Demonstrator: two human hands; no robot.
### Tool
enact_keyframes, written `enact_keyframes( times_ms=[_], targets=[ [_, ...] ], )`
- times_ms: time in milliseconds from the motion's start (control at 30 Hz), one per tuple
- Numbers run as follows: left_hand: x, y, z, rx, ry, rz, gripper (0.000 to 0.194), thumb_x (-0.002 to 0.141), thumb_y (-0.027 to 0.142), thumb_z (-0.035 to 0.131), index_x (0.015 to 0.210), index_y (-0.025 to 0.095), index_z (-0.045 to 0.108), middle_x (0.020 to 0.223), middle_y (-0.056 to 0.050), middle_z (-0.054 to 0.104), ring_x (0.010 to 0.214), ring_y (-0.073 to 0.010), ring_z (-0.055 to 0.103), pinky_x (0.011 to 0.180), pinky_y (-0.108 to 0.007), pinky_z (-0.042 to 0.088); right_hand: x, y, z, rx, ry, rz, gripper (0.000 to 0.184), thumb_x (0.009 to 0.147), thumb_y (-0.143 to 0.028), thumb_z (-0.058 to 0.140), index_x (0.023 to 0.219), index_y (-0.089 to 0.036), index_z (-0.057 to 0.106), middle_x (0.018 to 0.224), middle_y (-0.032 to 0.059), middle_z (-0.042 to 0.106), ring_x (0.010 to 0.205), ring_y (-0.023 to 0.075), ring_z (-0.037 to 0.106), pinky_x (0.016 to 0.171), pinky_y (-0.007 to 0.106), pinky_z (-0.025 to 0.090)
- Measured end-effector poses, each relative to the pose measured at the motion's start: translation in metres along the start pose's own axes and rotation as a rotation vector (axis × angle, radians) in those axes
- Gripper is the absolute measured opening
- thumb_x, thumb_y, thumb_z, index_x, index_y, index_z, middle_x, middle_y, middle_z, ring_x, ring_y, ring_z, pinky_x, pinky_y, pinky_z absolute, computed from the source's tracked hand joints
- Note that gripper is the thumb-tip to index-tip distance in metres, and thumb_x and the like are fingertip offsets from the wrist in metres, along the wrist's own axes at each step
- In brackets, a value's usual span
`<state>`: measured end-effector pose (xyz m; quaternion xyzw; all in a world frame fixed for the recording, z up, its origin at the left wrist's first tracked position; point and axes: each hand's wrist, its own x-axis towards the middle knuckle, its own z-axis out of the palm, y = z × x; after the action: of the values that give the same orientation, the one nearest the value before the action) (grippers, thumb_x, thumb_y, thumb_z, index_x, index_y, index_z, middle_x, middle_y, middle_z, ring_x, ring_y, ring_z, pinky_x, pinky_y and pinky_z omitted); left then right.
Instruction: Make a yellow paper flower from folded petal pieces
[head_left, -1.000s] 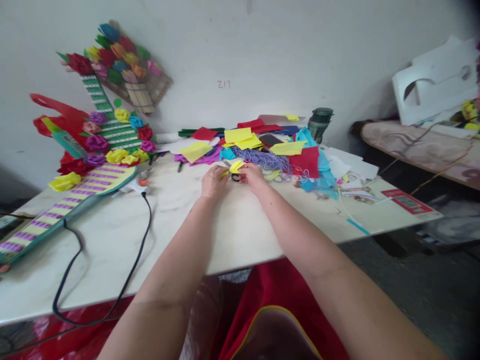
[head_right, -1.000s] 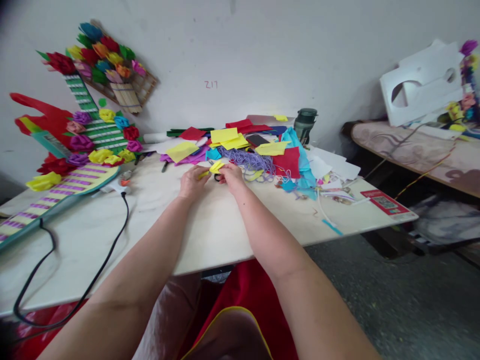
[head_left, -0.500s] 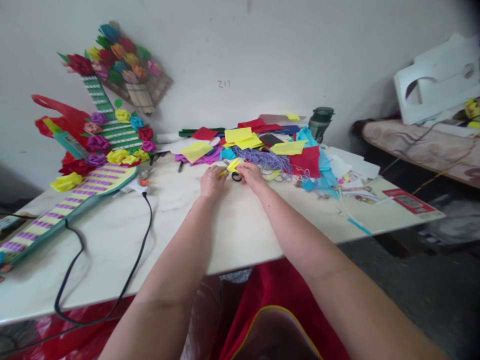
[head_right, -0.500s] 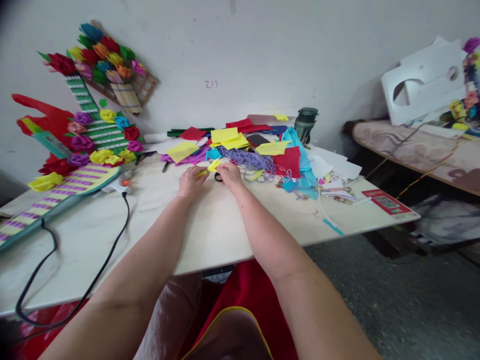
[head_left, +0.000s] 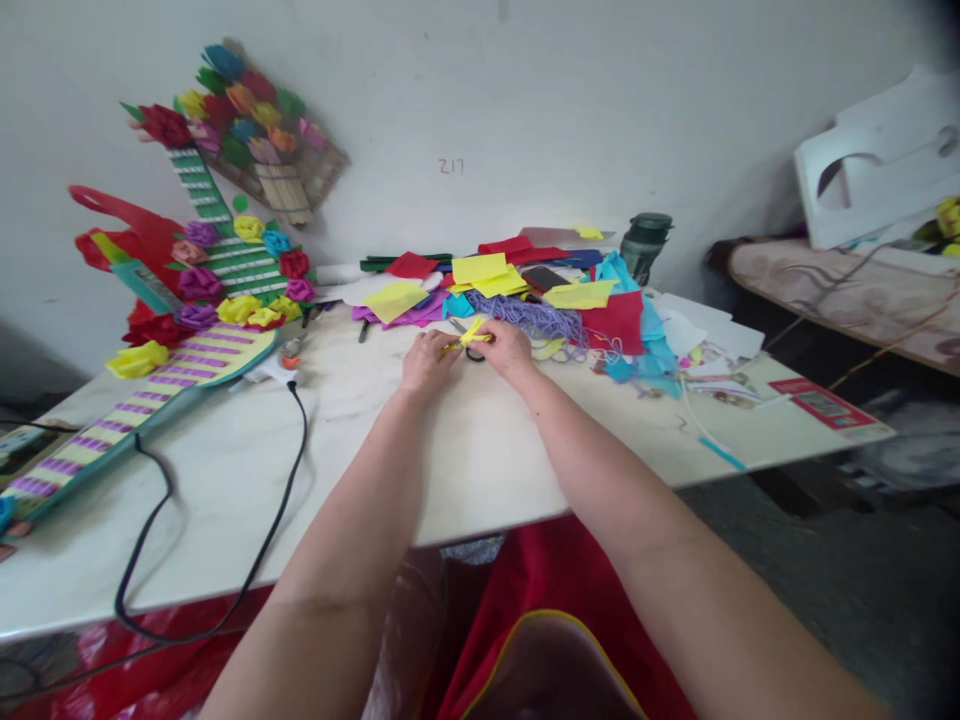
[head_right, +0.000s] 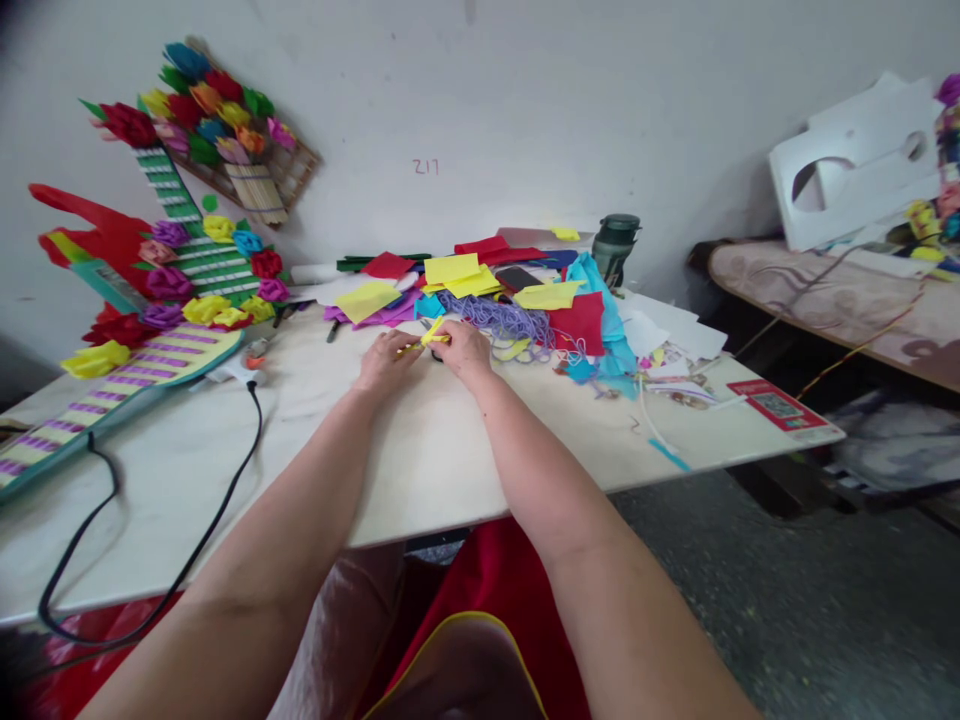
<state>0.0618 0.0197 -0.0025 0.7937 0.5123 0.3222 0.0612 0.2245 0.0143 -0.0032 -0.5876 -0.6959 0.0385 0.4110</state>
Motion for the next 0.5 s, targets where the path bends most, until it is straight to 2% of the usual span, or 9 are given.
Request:
enact_keyframes(
  times_ms=[133, 233, 400, 500],
  targets=[
    [0.0011, -0.0001, 0.0022, -0.060, -0.049, -0.021, 0.026, 0.080, 0.035, 0.052, 0.091, 0.018, 0.068, 0.090, -0.007, 0.066, 0.085, -0.0202, 0.056, 0.077, -0.032, 0.042, -0.0005, -0.0021, -0.0016, -0.036, -0.013, 0.012, 0.023, 0.074, -0.038, 0.062, 0.089, -0.021, 0.067, 0.082, 0.0028, 0.068, 0.078, 0.0185, 0.059, 0.066, 0.028, 0.039],
    [-0.0002, 0.0013, 0.0036, -0.186, -0.051, -0.064, 0.022, 0.078, 0.033, 0.053, 0.085, 0.016, 0.065, 0.087, -0.008, 0.066, 0.082, -0.0192, 0.057, 0.075, -0.030, 0.043, -0.0012, -0.0035, -0.0030, -0.065, -0.006, 0.013, 0.023, 0.077, -0.039, 0.059, 0.087, -0.021, 0.068, 0.080, 0.0027, 0.068, 0.075, 0.0179, 0.059, 0.063, 0.027, 0.037],
    [-0.0048, 0.0054, 0.0050, -0.584, -0.139, -0.157, 0.036, 0.075, 0.040, 0.057, 0.101, 0.016, 0.056, 0.074, -0.003, 0.066, 0.057, -0.0114, 0.052, 0.055, -0.023, 0.039, -0.0013, -0.0049, -0.0052, -0.082, 0.020, 0.025, 0.021, 0.077, -0.039, 0.057, 0.074, -0.020, 0.066, 0.074, 0.0017, 0.066, 0.069, 0.0156, 0.055, 0.059, 0.025, 0.033],
    [-0.0064, 0.0075, 0.0044, -0.698, -0.152, -0.184, 0.039, 0.071, 0.042, 0.061, 0.100, 0.016, 0.055, 0.068, -0.001, 0.064, 0.050, -0.0087, 0.046, 0.051, -0.021, 0.036, -0.0010, -0.0054, -0.0054, -0.050, 0.030, 0.044, 0.021, 0.076, -0.039, 0.059, 0.070, -0.020, 0.065, 0.070, 0.0008, 0.064, 0.064, 0.0144, 0.052, 0.058, 0.025, 0.031]
  ],
)
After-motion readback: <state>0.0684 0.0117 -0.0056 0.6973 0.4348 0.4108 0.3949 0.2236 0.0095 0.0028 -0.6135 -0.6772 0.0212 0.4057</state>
